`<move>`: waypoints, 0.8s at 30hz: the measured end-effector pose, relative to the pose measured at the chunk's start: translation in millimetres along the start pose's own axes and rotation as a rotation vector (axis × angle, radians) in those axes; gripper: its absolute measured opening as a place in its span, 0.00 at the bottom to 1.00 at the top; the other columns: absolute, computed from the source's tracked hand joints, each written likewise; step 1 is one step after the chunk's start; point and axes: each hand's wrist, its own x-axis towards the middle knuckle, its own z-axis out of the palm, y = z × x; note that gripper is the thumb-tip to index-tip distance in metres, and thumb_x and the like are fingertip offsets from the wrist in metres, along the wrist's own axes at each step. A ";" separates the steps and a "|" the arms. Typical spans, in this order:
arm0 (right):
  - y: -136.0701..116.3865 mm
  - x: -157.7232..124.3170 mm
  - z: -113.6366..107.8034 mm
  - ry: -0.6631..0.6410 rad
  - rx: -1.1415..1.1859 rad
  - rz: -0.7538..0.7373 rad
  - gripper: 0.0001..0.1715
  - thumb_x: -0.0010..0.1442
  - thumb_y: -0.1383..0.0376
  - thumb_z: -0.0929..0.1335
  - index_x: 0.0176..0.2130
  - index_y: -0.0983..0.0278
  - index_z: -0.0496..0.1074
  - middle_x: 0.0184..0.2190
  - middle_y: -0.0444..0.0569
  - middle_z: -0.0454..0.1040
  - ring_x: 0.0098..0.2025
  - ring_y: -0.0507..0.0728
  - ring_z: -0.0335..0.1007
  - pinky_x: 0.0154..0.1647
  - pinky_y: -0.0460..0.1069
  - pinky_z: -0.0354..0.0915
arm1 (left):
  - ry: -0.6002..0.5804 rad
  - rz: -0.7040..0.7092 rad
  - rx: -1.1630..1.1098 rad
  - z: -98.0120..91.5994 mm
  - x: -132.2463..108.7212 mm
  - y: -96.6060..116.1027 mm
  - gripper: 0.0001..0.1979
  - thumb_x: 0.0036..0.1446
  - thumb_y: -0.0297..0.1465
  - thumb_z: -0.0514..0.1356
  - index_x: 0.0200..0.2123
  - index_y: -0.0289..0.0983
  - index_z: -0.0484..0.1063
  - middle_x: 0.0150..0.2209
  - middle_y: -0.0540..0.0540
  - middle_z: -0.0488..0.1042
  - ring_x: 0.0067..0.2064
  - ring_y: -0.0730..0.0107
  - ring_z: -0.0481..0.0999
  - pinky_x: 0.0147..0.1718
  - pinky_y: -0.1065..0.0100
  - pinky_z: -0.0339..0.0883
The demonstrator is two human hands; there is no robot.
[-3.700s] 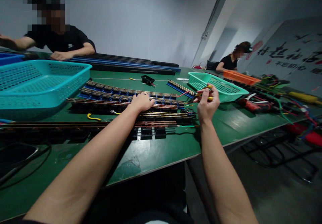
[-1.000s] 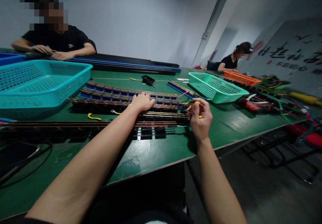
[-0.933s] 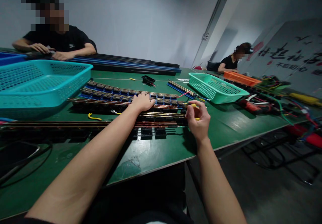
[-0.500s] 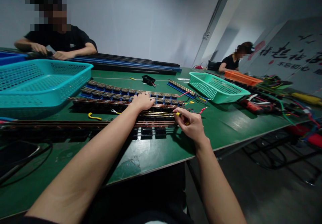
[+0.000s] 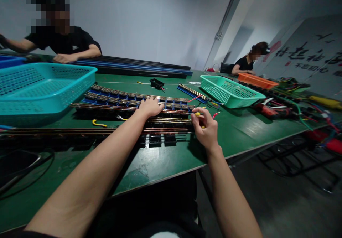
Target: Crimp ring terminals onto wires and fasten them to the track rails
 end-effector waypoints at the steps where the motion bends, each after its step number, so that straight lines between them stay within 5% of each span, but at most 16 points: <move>1: -0.6 0.3 0.1 0.053 0.012 0.028 0.12 0.59 0.59 0.66 0.42 0.62 0.68 0.19 0.37 0.60 0.18 0.45 0.53 0.20 0.43 0.51 | 0.001 0.003 0.002 -0.2 -0.3 0.0 0.32 0.60 0.47 0.39 0.57 0.35 0.64 0.59 0.34 0.63 0.57 0.50 0.64 0.53 0.52 0.57; 8: -0.4 11.0 2.0 0.399 0.255 0.205 0.16 0.59 0.53 0.65 0.41 0.62 0.65 0.17 0.35 0.58 0.14 0.46 0.56 0.16 0.43 0.55 | 0.014 0.017 0.007 -0.2 -0.9 -0.8 0.32 0.60 0.47 0.39 0.56 0.34 0.65 0.58 0.33 0.64 0.56 0.49 0.65 0.51 0.51 0.58; 13: 7.3 18.8 -5.1 0.530 0.451 0.256 0.16 0.59 0.53 0.66 0.40 0.61 0.63 0.15 0.32 0.55 0.13 0.46 0.54 0.16 0.43 0.59 | 0.007 0.021 -0.005 -1.1 -1.4 -0.7 0.32 0.60 0.47 0.39 0.56 0.34 0.65 0.58 0.33 0.63 0.57 0.49 0.64 0.52 0.51 0.58; 19: 6.1 8.5 -13.3 0.473 0.269 0.155 0.19 0.59 0.54 0.66 0.46 0.63 0.65 0.31 0.44 0.71 0.20 0.46 0.67 0.21 0.44 0.65 | -0.002 0.002 -0.007 -1.7 -1.5 0.1 0.32 0.60 0.47 0.39 0.57 0.35 0.64 0.59 0.34 0.62 0.58 0.49 0.64 0.53 0.51 0.57; 24: -3.7 -4.5 -14.0 0.705 0.207 0.063 0.19 0.62 0.55 0.63 0.48 0.62 0.66 0.32 0.46 0.71 0.21 0.49 0.69 0.23 0.48 0.68 | 0.006 0.022 -0.010 -1.4 -1.9 -0.3 0.33 0.60 0.47 0.39 0.57 0.33 0.64 0.58 0.33 0.63 0.57 0.48 0.64 0.53 0.50 0.57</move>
